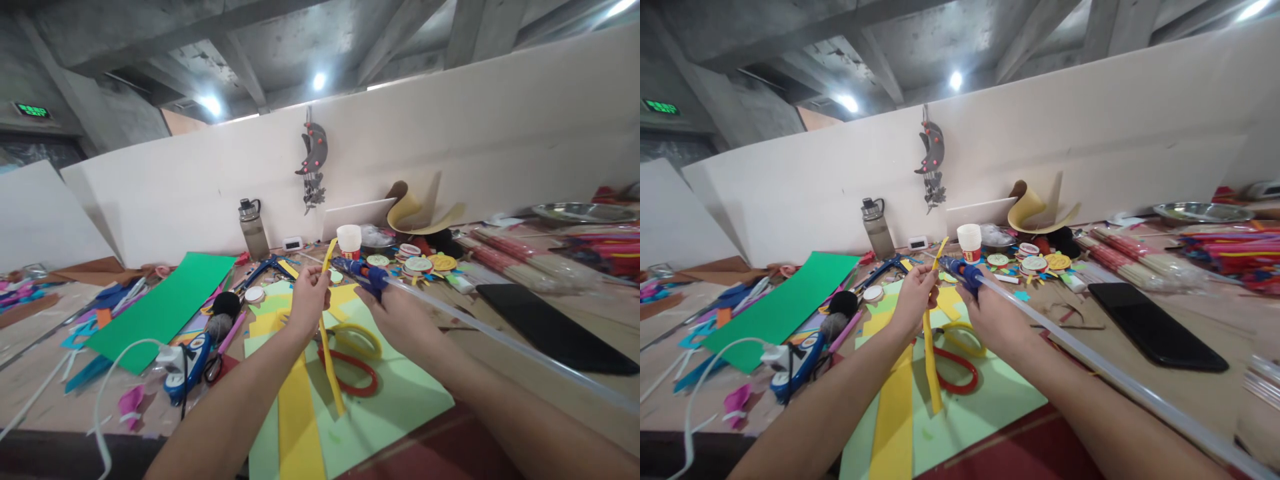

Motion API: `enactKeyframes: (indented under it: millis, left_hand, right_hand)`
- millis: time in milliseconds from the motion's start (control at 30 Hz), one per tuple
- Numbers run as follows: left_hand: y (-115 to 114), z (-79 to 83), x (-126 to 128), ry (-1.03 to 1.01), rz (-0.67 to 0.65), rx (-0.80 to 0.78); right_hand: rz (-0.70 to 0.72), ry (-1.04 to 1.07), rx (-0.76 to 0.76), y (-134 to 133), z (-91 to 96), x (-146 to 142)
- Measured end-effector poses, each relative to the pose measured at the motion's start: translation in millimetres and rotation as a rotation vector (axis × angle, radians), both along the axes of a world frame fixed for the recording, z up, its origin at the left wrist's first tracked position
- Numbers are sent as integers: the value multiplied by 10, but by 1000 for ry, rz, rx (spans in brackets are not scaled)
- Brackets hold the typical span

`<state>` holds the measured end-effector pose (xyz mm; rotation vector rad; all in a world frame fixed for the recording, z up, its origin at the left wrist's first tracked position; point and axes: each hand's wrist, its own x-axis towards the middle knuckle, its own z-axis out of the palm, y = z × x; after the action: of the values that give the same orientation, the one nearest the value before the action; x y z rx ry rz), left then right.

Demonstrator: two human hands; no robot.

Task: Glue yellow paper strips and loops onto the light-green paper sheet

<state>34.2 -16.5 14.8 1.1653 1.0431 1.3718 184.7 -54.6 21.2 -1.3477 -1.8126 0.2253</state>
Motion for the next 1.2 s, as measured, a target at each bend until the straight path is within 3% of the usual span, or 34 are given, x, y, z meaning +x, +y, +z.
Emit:
enactKeyframes:
  millis: [200, 400, 633, 900, 1200]
  left_hand:
    - [16, -15, 5, 16, 9, -7]
    - [23, -9, -8, 21, 32, 5]
    - [42, -34, 2, -29, 1, -8]
    - [68, -21, -66, -210, -88, -48]
    - [87, -35, -75, -222, -100, -16]
  right_hand:
    - [-72, 2, 10, -28, 59, 14]
    - [21, -44, -12, -54, 76, 30]
    - [-62, -29, -14, -38, 85, 52]
    - [51, 29, -102, -90, 135, 35]
    - [106, 11, -106, -85, 126, 37]
